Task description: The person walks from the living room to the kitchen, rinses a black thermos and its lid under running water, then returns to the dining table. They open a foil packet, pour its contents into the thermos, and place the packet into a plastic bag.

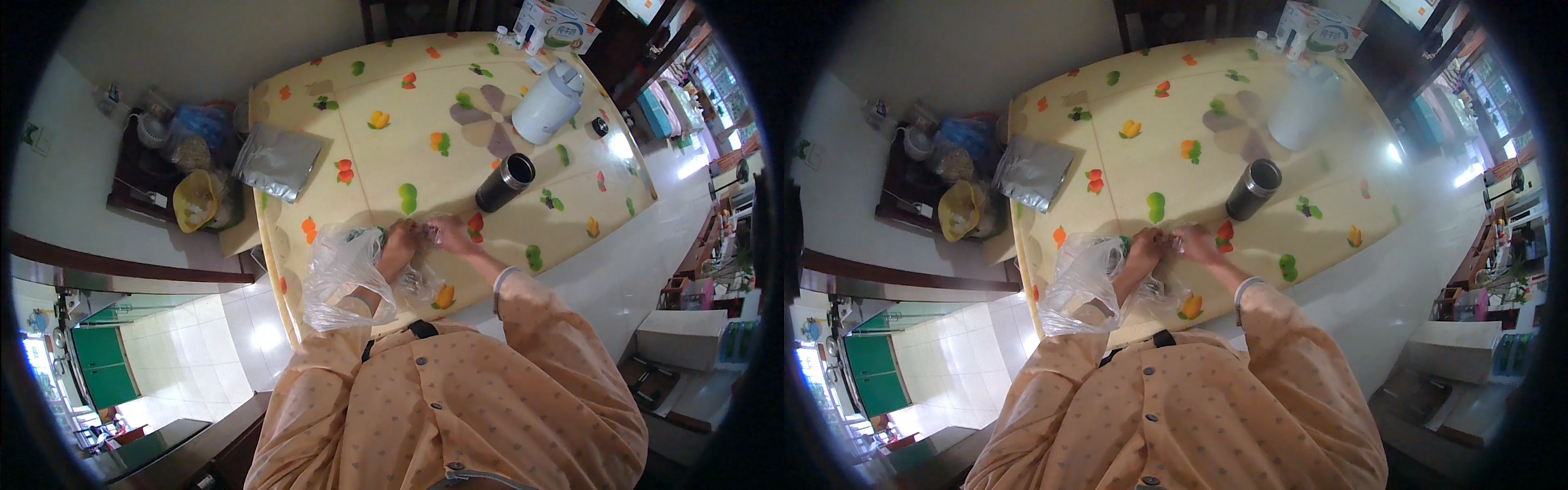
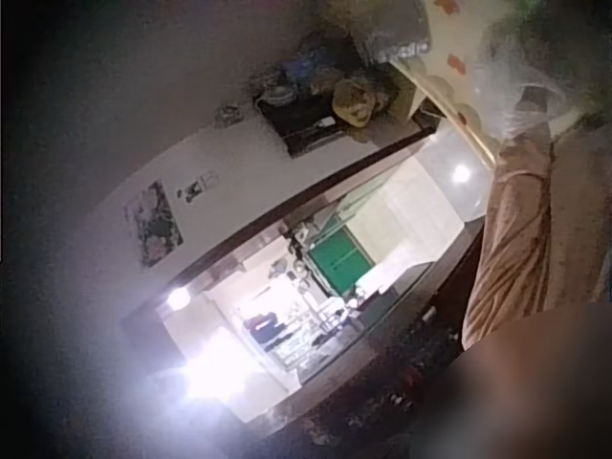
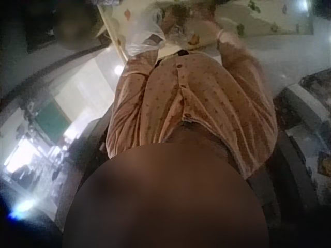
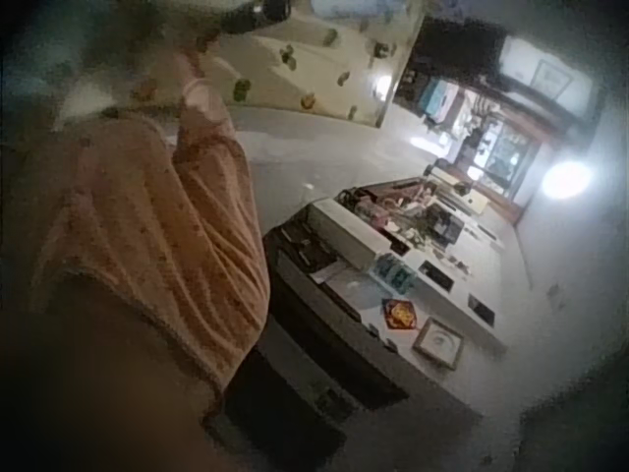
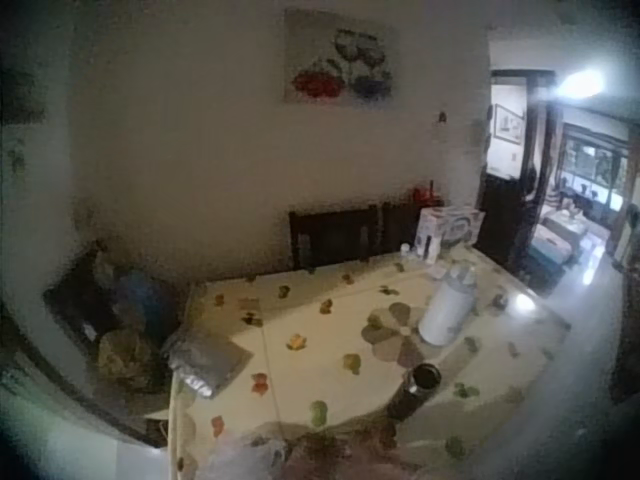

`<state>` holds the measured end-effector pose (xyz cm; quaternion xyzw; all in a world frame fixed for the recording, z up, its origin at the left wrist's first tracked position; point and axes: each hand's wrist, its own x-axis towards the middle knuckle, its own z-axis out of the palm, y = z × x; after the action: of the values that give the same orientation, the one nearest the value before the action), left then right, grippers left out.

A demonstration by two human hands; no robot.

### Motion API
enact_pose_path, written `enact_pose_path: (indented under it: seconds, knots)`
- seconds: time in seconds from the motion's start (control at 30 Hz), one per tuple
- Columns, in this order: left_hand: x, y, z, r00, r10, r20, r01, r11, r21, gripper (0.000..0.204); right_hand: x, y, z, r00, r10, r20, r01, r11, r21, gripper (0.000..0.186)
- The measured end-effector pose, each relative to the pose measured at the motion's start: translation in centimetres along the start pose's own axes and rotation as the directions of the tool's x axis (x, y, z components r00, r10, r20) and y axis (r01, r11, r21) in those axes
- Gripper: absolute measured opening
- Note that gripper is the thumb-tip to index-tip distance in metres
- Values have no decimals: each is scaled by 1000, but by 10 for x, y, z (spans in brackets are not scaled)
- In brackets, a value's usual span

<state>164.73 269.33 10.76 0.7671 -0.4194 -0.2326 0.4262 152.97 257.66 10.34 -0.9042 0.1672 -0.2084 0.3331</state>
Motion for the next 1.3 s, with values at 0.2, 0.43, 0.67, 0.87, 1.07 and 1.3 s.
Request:
enact_pose_path:
  seconds: [0.2, 0.43, 0.67, 0.87, 1.07, 1.3]
  knots:
    - [2, 7, -9, 995, -77, 65, 77, 997, 0, 25, -2, 3, -3, 982, 178, 69, -188, 959, 212, 18]
    - [0, 14, -15, 992, -108, 66, 113, 990, -80, 23, -1, -2, -7, 996, 55, 64, -59, 996, 66, 18]
    - [4, 8, -18, 995, -62, 72, 71, 989, -130, 22, 1, -13, -19, 832, 457, 313, -552, 641, 533, 9]
    - [4, 0, -14, 997, -59, 48, 64, 989, -130, 21, -4, -23, -45, 816, 466, 344, -525, 347, 777, 18]
    - [4, -2, -16, 993, -115, 11, 115, 993, -33, 20, -4, -22, -75, 842, 467, 269, -527, 606, 596, 13]
    - [1, 34, -39, 999, 50, -4, -49, 992, 120, 42, -5, -41, -109, 862, 504, -58, -439, 799, 411, 13]
